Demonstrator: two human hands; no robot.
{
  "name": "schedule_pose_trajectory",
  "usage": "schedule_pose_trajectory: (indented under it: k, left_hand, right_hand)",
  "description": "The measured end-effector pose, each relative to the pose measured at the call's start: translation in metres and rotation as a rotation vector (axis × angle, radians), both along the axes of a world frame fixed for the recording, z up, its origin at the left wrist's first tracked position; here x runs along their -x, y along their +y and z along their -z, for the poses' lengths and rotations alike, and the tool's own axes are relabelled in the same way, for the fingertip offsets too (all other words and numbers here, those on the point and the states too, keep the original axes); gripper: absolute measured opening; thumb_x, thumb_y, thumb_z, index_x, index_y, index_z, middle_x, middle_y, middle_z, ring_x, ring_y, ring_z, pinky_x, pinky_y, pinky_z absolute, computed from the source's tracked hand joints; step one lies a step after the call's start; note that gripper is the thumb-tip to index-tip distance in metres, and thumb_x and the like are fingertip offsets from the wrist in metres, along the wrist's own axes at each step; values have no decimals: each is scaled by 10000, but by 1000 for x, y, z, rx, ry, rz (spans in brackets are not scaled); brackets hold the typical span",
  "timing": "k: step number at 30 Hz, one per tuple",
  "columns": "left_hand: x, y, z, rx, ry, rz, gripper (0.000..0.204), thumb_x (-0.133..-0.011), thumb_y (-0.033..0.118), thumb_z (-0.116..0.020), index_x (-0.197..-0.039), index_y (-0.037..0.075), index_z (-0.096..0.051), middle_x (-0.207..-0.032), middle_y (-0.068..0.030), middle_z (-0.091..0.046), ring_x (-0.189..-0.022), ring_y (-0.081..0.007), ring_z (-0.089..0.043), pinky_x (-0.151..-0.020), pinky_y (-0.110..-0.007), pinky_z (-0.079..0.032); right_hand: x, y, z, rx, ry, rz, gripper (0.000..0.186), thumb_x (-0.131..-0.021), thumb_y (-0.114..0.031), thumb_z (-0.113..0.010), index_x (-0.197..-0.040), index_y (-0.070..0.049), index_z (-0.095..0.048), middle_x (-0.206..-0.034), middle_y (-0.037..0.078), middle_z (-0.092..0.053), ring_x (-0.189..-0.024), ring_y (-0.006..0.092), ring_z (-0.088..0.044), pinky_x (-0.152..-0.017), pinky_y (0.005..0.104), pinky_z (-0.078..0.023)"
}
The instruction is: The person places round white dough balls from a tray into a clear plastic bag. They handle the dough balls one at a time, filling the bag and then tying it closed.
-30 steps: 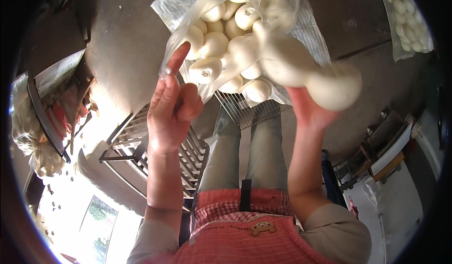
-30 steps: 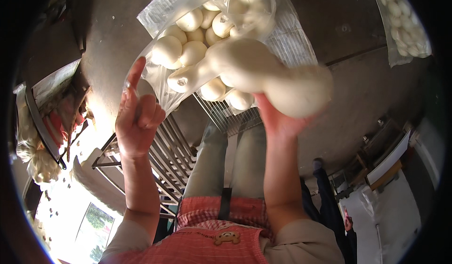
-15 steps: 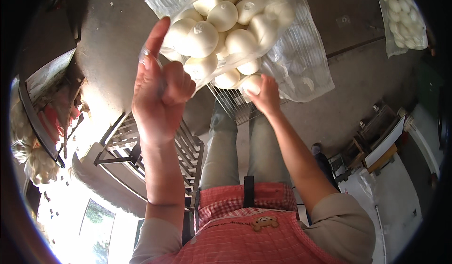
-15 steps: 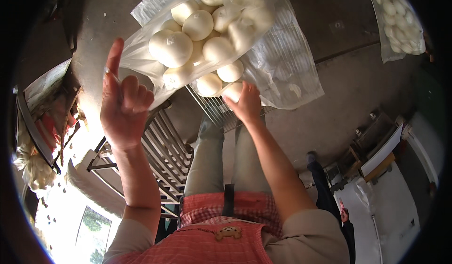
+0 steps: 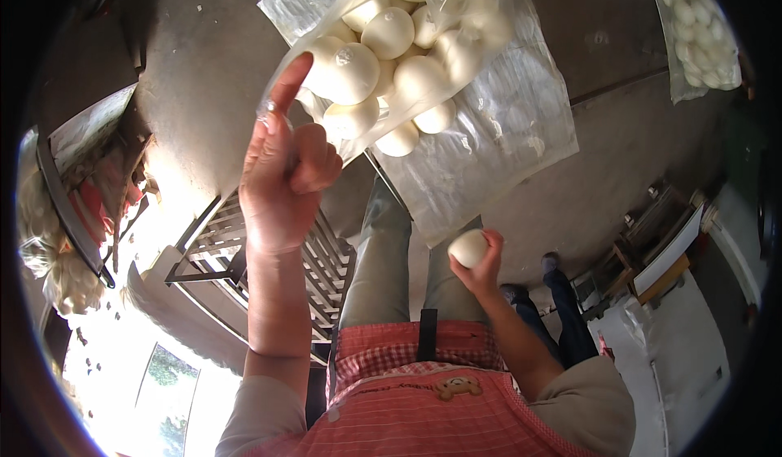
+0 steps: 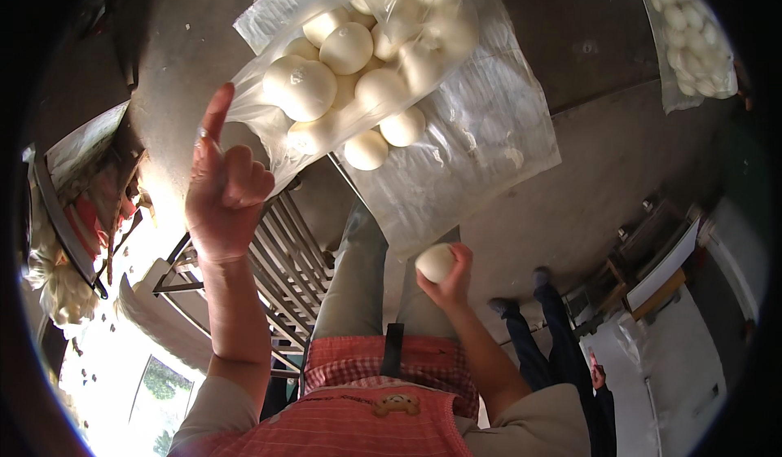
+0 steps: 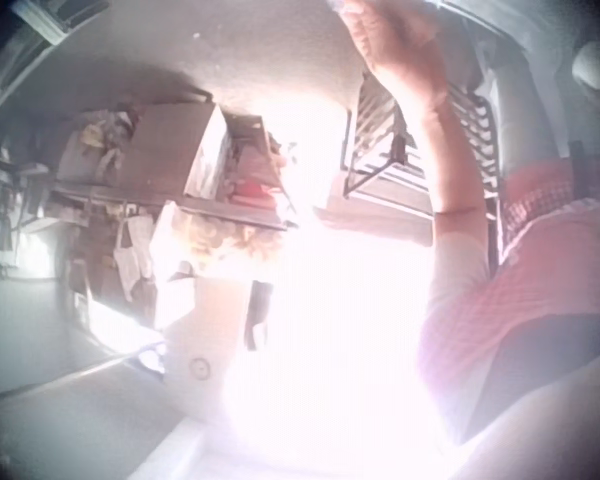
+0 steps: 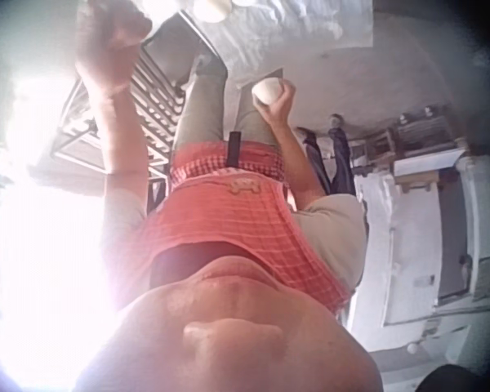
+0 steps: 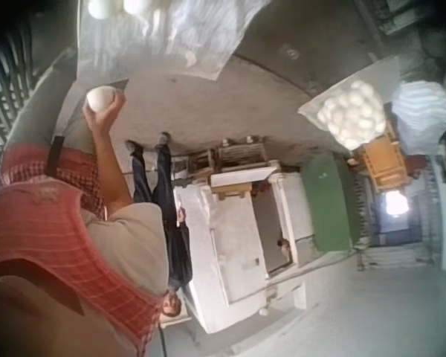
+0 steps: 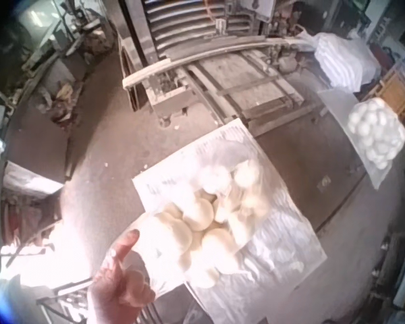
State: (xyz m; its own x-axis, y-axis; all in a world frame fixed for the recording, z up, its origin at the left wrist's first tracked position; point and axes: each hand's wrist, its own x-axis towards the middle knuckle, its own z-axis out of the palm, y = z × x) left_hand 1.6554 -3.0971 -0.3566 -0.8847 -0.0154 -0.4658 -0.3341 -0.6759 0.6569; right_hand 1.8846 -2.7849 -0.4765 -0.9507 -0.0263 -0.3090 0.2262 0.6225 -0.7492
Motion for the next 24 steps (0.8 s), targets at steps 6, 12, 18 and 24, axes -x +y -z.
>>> schedule_pose_trajectory:
  k: [6,12,18,24]
  left_hand:
    - [-19,5,-12,52,-84,88,557,-978,394,-350,-1418,64,-257,-520,49,-289,-470,-57,-238,-482,-207,-200]
    - [-9,-13,-9,35,41,-76,546,-980,374,-341,-1413,52,-255,-536,57,-251,-502,-72,-233,-529,-226,-222]
    - [19,-33,-4,-32,105,-151,484,-986,306,-335,-1378,23,-314,-565,56,-258,-532,-70,-233,-528,-224,-217]
    - [31,-57,0,-76,198,-49,538,-992,296,-327,-1416,-5,-190,-569,53,-256,-536,-72,-222,-553,-231,-232]
  right_hand:
    - [151,-71,-56,774,-217,297,782,-713,-209,-686,-1349,-43,-262,-1202,113,-440,-1079,217,-483,-883,374,-443]
    - [297,-155,13,552,-418,62,682,-866,-537,-486,-1274,-1,-378,-1270,165,-461,-1157,273,-485,-929,394,-408]
    - [299,-133,9,-511,381,-310,590,-909,-489,-425,-1205,21,-445,-1216,184,-514,-1207,349,-423,-1038,582,-157]
    - [207,-107,59,-7,-32,-222,420,-739,-258,-713,-1074,-47,-571,-1055,133,-571,-1030,311,-533,-844,469,-442]
